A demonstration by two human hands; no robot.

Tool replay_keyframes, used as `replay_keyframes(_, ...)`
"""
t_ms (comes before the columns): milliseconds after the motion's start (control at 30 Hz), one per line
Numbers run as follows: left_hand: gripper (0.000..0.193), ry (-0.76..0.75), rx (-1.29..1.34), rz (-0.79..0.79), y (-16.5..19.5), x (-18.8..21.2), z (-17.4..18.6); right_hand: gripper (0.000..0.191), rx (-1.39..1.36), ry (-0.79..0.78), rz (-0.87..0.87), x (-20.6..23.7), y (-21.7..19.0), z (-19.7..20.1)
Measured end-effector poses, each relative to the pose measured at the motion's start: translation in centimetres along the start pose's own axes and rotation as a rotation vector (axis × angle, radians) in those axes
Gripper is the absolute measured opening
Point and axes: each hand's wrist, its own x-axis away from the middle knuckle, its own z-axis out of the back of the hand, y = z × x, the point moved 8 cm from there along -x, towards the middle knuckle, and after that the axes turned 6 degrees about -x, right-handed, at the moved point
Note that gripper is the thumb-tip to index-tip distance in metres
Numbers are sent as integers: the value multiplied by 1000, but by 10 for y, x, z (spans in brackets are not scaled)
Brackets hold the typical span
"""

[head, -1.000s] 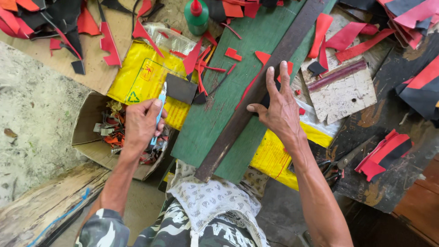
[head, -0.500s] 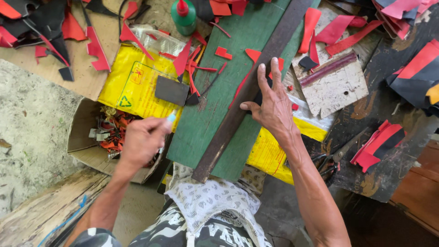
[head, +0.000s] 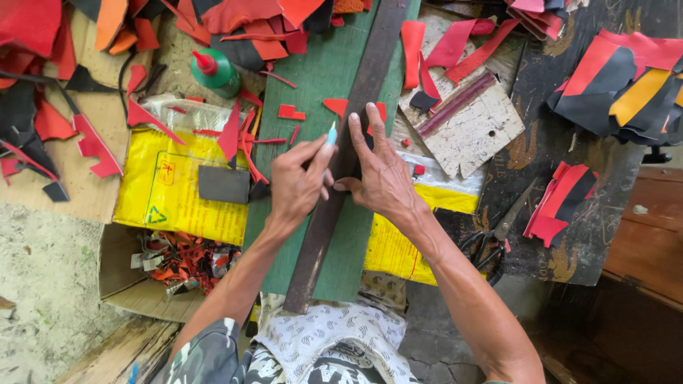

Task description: The person trims the edges of small red rubber pieces with a small knife over a green board, holding each piece steady with the other hand. Trimmed pieces are set aside among piles of cut red and black rubber scraps on the workbench.

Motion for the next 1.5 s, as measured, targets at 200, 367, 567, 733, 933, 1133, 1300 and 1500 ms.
replay_keyframes(200, 30, -47, -173, -22, 3, -38, -13, 123, -55, -16, -18, -4, 5, 1)
replay_keyframes(367, 29, -119, -234, 2, 6, -44, -14, 121, -66, 9, 28, -4, 5, 3)
replay_keyframes(567, 29, -167, -349, 29, 9, -48, -18, 120, -44, 6, 31, -4, 6, 2)
replay_keyframes(733, 21, -102, -492, -228, 23, -45, -19, 120, -8, -12, 15, -5, 7, -1)
replay_keyframes(933, 19, -79, -494, -322, 26, -43, -20, 121, 35, 12, 47, -5, 6, -1)
replay_keyframes(1133, 21, -85, -506, -250, 23, -30, -17, 122, 56, 5, 40, -5, 6, -2)
replay_keyframes(1300, 20, -73, -545, -295, 25, -6, -10, 122, 70, 2, 35, -5, 6, -3)
replay_keyframes(1500, 16, -52, -533, -274, 21, 13, -3, 124, 94, 1, 35, -5, 4, -4)
